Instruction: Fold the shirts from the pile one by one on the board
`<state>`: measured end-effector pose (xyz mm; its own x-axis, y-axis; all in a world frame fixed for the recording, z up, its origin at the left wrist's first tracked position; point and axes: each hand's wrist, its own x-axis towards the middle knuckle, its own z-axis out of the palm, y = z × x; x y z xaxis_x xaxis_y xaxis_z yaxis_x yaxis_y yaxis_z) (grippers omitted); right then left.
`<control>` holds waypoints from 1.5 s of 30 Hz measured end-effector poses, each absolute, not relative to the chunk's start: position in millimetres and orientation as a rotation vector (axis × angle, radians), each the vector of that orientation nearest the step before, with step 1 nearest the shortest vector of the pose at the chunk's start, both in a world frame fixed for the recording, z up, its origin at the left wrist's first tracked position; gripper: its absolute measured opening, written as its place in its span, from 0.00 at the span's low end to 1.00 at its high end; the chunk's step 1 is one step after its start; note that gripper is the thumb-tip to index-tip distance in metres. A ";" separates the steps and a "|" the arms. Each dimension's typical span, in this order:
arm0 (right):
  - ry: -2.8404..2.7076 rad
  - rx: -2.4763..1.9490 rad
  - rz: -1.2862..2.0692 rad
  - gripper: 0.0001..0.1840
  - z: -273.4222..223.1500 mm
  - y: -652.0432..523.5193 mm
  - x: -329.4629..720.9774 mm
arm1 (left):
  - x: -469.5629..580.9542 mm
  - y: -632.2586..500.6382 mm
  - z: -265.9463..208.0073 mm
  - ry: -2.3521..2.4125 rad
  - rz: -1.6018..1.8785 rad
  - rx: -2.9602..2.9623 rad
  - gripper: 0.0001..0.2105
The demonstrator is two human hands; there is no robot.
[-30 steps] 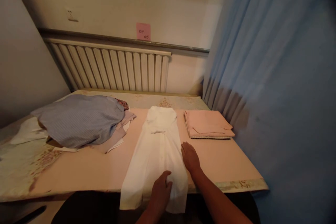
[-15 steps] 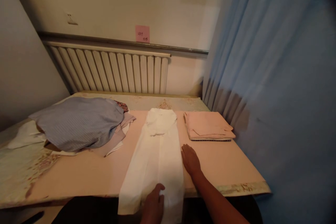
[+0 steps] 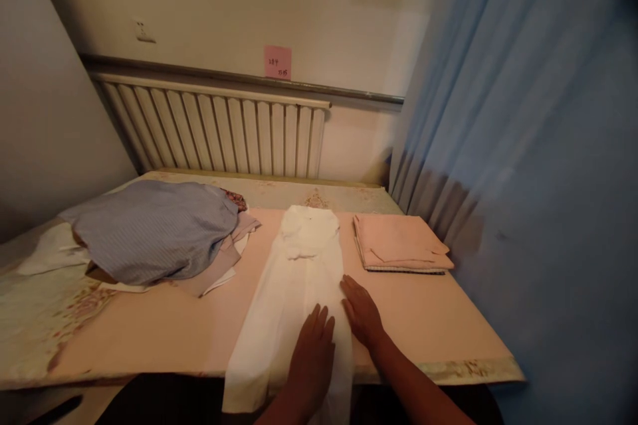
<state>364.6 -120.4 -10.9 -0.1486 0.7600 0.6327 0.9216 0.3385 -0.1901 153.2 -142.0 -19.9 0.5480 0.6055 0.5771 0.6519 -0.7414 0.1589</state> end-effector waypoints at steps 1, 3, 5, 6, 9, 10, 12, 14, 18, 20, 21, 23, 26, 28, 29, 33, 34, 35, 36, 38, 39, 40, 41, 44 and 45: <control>-1.968 -1.468 -0.306 0.23 -10.3 -120.6 364.8 | 159.1 -137.1 -20.7 -1.072 -0.940 -2.717 0.22; -1.997 -1.457 -0.290 0.23 -10.4 -120.1 365.7 | 170.0 -128.2 -19.9 -1.063 -0.858 -2.749 0.23; -2.031 -1.437 -0.281 0.24 -11.3 -119.0 366.5 | 178.8 -120.1 -18.6 -1.096 -0.758 -2.761 0.24; -2.046 -1.432 -0.275 0.24 -11.9 -118.3 366.8 | 181.9 -116.4 -18.5 -1.118 -0.712 -2.764 0.25; -2.079 -1.460 -0.247 0.23 -13.8 -116.3 366.3 | 184.4 -108.3 -21.8 -1.177 -0.606 -2.766 0.24; -2.087 -1.481 -0.236 0.23 -14.6 -115.4 365.8 | 183.2 -106.8 -23.5 -1.185 -0.582 -2.766 0.24; -2.097 -1.529 -0.212 0.22 -16.7 -113.3 365.1 | 179.2 -105.8 -26.9 -1.184 -0.553 -2.762 0.24; -2.089 -1.572 -0.194 0.21 -18.9 -111.3 364.8 | 175.4 -106.5 -29.2 -1.182 -0.549 -2.757 0.25; -2.025 -1.605 -0.196 0.21 -20.0 -111.1 365.5 | 173.4 -108.5 -31.7 -1.205 -0.563 -2.755 0.25; -2.009 -1.596 -0.215 0.21 -17.7 -113.2 365.6 | 174.2 -108.6 -33.1 -1.216 -0.570 -2.757 0.25; -2.022 -1.588 -0.219 0.22 -16.0 -114.3 365.4 | 174.7 -108.5 -33.9 -1.221 -0.576 -2.757 0.25; -2.091 -1.573 -0.197 0.23 -12.2 -116.0 364.3 | 175.4 -108.4 -34.8 -1.225 -0.587 -2.761 0.25; -2.194 -1.586 -0.131 0.22 -8.4 -115.7 362.1 | 174.7 -109.7 -34.1 -1.233 -0.605 -2.759 0.25; -2.209 -1.606 -0.106 0.22 -7.9 -114.5 361.5 | 172.6 -112.0 -32.3 -1.235 -0.606 -2.760 0.24; -2.205 -1.613 -0.100 0.22 -8.3 -114.0 361.6 | 170.9 -113.5 -31.2 -1.236 -0.598 -2.765 0.24; -2.181 -1.614 -0.090 0.22 -11.9 -113.9 362.2 | 159.7 -121.8 -27.9 -1.230 -0.523 -2.814 0.25; -2.170 -1.614 -0.090 0.22 -13.0 -114.6 361.7 | 156.0 -124.2 -27.3 -1.226 -0.505 -2.830 0.25; -2.158 -1.615 -0.091 0.22 -14.1 -115.6 360.8 | 152.0 -126.8 -26.6 -1.222 -0.491 -2.848 0.25; -2.144 -1.615 -0.090 0.21 -15.1 -117.1 359.5 | 147.6 -129.5 -25.6 -1.217 -0.482 -2.870 0.25; -2.120 -1.607 -0.083 0.21 -16.7 -122.1 356.2 | 137.7 -135.5 -22.9 -1.208 -0.477 -2.925 0.25; -2.114 -1.592 -0.077 0.20 -17.3 -125.8 354.5 | 131.7 -138.6 -21.3 -1.193 -0.480 -2.961 0.25; -2.111 -1.573 -0.073 0.20 -17.9 -130.5 353.1 | 124.6 -141.8 -19.8 -1.169 -0.488 -2.999 0.24; -2.111 -1.553 -0.072 0.20 -18.5 -136.1 352.1 | 116.2 -144.9 -18.6 -1.150 -0.510 -3.032 0.23; -2.121 -1.514 -0.080 0.20 -20.7 -158.4 352.2 | 80.6 -151.8 -19.5 -1.182 -0.673 -3.018 0.22; -2.127 -1.504 -0.083 0.20 -21.7 -167.3 353.2 | 65.3 -152.7 -21.3 -1.223 -0.742 -2.960 0.22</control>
